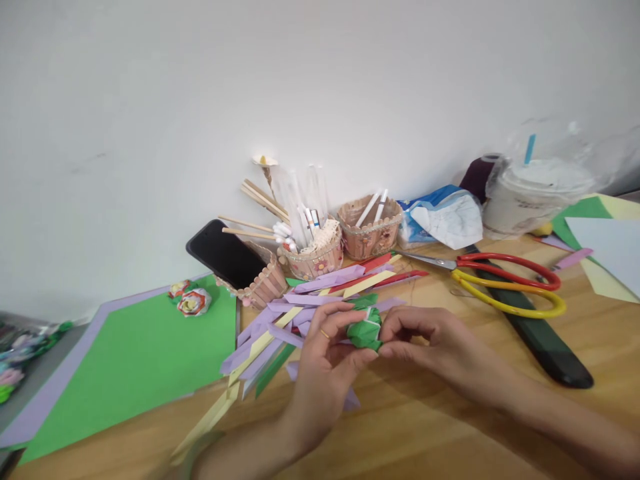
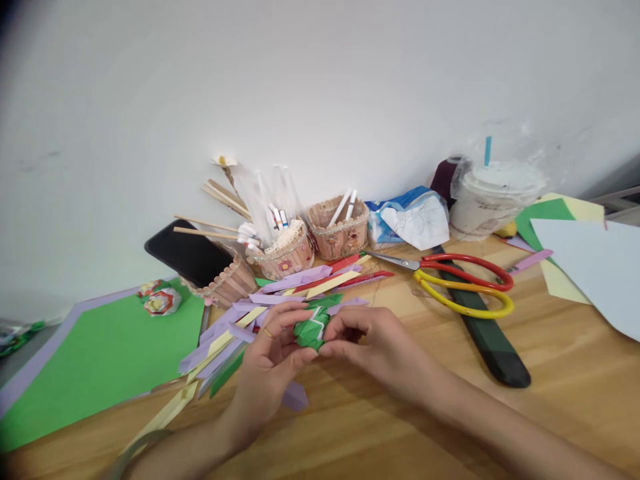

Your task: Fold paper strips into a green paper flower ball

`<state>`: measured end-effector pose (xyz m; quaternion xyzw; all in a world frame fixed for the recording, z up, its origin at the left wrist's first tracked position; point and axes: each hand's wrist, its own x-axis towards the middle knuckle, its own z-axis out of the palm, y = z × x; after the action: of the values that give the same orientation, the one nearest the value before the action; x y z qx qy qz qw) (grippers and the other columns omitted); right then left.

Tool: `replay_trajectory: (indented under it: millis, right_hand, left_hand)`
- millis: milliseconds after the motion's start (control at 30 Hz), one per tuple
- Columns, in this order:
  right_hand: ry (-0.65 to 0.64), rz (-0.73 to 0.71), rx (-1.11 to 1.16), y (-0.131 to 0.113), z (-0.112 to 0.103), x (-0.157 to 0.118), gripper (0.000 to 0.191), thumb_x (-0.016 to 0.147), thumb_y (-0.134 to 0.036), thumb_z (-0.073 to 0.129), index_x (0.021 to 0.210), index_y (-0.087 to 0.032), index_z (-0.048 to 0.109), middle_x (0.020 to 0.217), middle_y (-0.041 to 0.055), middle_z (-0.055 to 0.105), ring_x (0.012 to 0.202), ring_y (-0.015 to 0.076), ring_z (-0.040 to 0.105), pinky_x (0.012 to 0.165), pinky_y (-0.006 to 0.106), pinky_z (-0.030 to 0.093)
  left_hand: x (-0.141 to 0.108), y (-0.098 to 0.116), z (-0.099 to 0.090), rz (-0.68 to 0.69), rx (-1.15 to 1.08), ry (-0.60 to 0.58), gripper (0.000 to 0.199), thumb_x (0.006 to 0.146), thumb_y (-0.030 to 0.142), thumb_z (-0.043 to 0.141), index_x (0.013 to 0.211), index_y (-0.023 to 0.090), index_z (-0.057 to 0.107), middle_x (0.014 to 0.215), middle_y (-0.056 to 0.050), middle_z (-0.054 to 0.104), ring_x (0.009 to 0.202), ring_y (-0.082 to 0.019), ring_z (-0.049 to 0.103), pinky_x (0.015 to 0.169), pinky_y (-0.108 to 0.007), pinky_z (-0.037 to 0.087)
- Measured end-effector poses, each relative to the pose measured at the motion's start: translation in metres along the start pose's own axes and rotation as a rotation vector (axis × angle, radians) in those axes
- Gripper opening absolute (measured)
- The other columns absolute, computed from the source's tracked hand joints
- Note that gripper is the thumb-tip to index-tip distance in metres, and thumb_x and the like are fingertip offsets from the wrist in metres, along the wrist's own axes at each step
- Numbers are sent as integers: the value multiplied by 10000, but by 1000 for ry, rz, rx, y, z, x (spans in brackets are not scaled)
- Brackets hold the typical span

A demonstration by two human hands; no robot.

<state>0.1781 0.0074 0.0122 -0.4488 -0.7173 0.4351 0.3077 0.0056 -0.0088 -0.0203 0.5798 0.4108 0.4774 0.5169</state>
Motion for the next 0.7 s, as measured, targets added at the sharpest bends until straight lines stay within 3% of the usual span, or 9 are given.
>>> replay_trajectory:
  millis: [167,333,700]
  right_hand:
    - [33,-181,-129,0,0,-2,207,851,-272,479,685,-182,564,673,14,593,621,125,542,585,229,439]
    - [-4,-221,-171,-2,-2,-2,203,880,-212,416,755,-175,571,721,34,612,668,131,566,617,228,446]
    - [20,-51,-51,-1,0,0,176,782,-279,565,639,-177,573,655,9,603,608,129,540,567,228,421]
  left_hand:
    - [2,0,0,18,-4,18,274,742,250,634,1014,253,600,1151,-59,429,999,-188,523,796,-295,499]
    - [2,2,1,2,14,25,275,751,230,620,1024,260,596,1154,-51,434,1002,-183,515,790,-280,495]
    - [2,1,0,24,16,3,262,769,249,606,1028,268,584,1163,-44,420,1069,-185,490,840,-276,470]
